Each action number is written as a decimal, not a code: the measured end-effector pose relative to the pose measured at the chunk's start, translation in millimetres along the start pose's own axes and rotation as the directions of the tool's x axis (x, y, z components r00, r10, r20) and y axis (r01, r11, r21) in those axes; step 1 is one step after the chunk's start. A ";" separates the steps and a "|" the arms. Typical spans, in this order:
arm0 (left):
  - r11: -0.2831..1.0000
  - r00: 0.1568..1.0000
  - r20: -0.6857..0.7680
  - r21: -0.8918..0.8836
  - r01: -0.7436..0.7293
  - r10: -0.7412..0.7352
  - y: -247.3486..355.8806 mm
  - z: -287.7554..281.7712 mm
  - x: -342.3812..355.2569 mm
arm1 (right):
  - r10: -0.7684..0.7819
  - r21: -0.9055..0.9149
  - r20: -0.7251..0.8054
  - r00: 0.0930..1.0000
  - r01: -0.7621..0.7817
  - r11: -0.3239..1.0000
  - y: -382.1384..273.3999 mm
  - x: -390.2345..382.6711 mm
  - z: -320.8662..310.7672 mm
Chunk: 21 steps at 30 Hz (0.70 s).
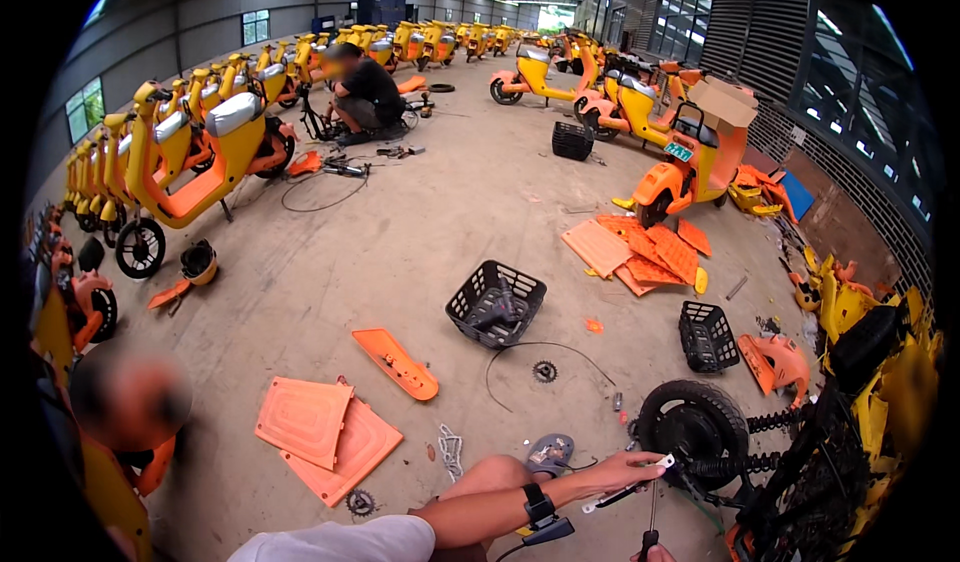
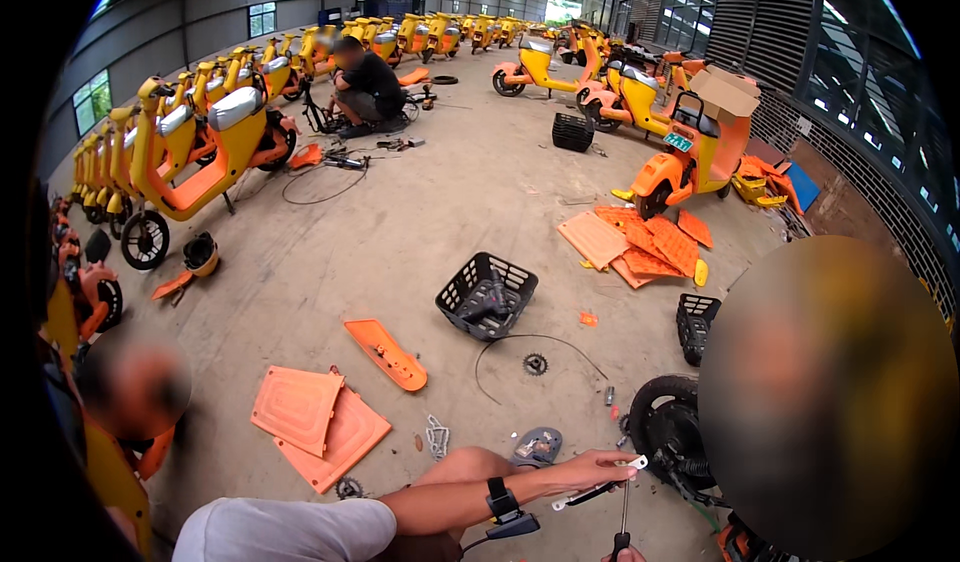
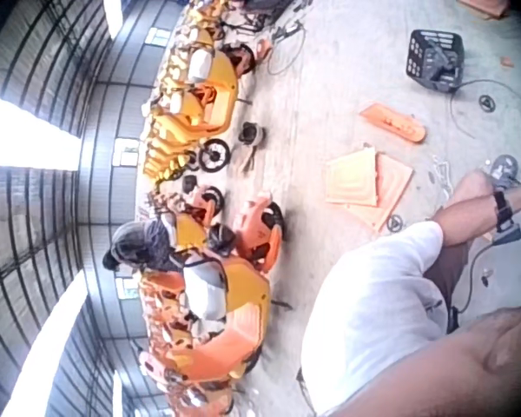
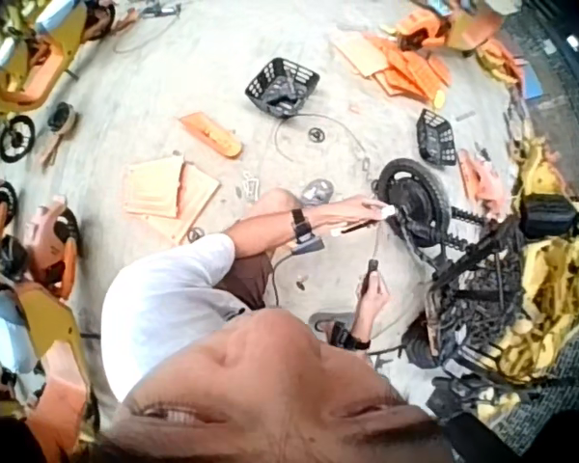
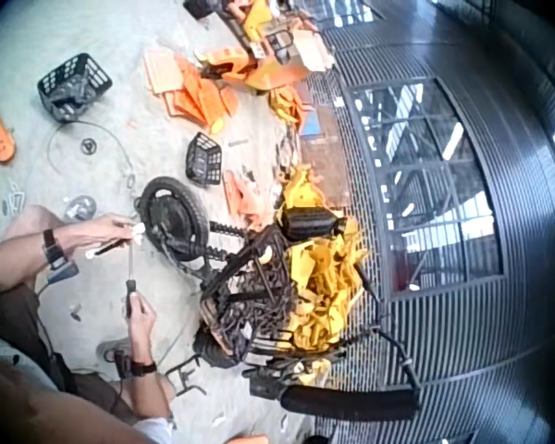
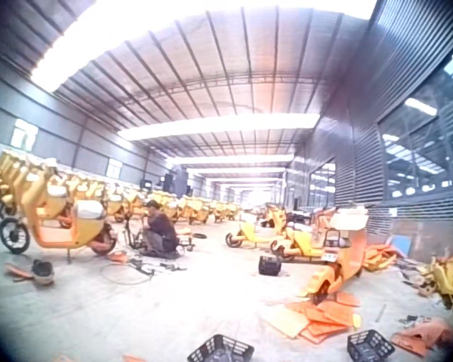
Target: The person uses a screwdriver to disassemble a small electronic housing component, removing screws and separating the internal parts while sitting in a workspace.
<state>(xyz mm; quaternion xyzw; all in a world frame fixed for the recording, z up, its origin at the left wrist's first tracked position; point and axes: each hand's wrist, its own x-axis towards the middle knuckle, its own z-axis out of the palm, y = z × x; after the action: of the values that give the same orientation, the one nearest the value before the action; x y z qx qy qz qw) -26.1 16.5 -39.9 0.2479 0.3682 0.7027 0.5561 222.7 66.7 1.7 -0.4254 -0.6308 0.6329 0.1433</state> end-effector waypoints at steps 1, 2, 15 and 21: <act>0.998 0.999 -0.029 0.039 -0.040 0.041 -1.2 -1.1 1.6 | -0.001 0.008 0.061 0.998 0.000 1.000 -2.5 3.7 2.4; 0.994 0.996 -0.050 0.078 -0.076 0.080 -2.3 -1.5 3.0 | -0.002 0.018 0.115 0.993 0.000 1.000 -6.7 8.8 5.2; 0.952 0.960 -0.248 0.238 0.190 -0.130 53.0 15.6 -43.5 | -0.679 -0.559 -0.062 0.732 0.538 0.631 -57.7 -15.0 -0.5; 0.945 0.988 0.005 0.291 0.147 -0.155 7.1 32.5 -30.7 | -0.002 0.020 0.088 0.996 0.000 1.000 -22.2 -39.7 -49.4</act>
<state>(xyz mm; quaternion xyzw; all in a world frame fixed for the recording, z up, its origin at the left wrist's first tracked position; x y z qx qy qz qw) 2.2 -5.9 -12.7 0.3074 0.4775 0.5929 0.5710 274.1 75.3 44.1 -0.3953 -0.6302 0.6574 0.1199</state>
